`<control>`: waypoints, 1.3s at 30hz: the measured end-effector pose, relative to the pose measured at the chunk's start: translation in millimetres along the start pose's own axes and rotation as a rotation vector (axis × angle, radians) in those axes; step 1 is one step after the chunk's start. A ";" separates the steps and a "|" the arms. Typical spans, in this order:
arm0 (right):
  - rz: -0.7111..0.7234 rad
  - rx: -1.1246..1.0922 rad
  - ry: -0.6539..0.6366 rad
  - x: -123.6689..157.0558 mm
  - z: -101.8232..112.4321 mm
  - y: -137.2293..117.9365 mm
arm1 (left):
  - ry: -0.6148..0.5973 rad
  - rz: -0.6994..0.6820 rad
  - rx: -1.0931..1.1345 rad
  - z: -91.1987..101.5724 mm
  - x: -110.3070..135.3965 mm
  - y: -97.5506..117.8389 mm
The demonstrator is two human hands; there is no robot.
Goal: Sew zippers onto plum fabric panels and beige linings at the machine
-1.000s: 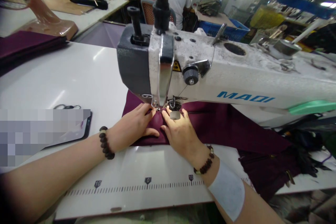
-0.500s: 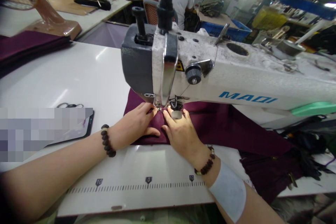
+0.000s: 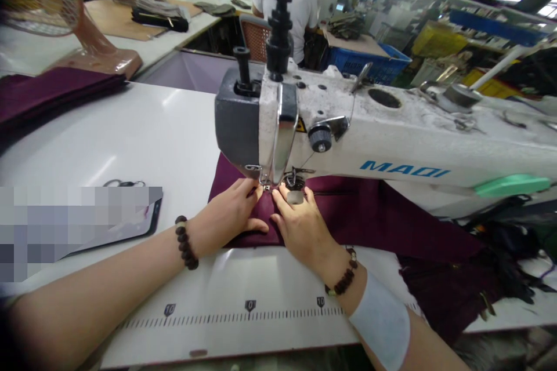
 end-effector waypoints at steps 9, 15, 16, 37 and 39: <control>0.003 0.034 -0.005 0.7 -0.8 -1.3 | 0.024 -0.017 0.003 2.4 0.2 -0.6; -0.001 0.044 -0.015 -0.2 -2.5 -2.0 | 0.002 -0.015 0.017 2.1 0.1 -1.5; -0.003 0.046 -0.016 -0.4 -2.5 -2.1 | 0.006 -0.017 0.021 2.4 -0.1 -1.5; -0.011 0.047 0.050 -1.8 4.2 -7.1 | -0.002 -0.023 0.071 -7.3 6.6 -0.2; -0.002 0.061 0.039 -2.1 2.3 -6.8 | 0.001 -0.019 0.074 -7.5 6.9 0.1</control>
Point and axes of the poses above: each hand's wrist, its own x-axis away from the middle knuckle, its own z-axis out of the back of the hand, y = z × x, the point moved 7 cm from there along -x, towards the middle knuckle, and after that the axes turned 5 degrees about -x, right-handed, at the moved point
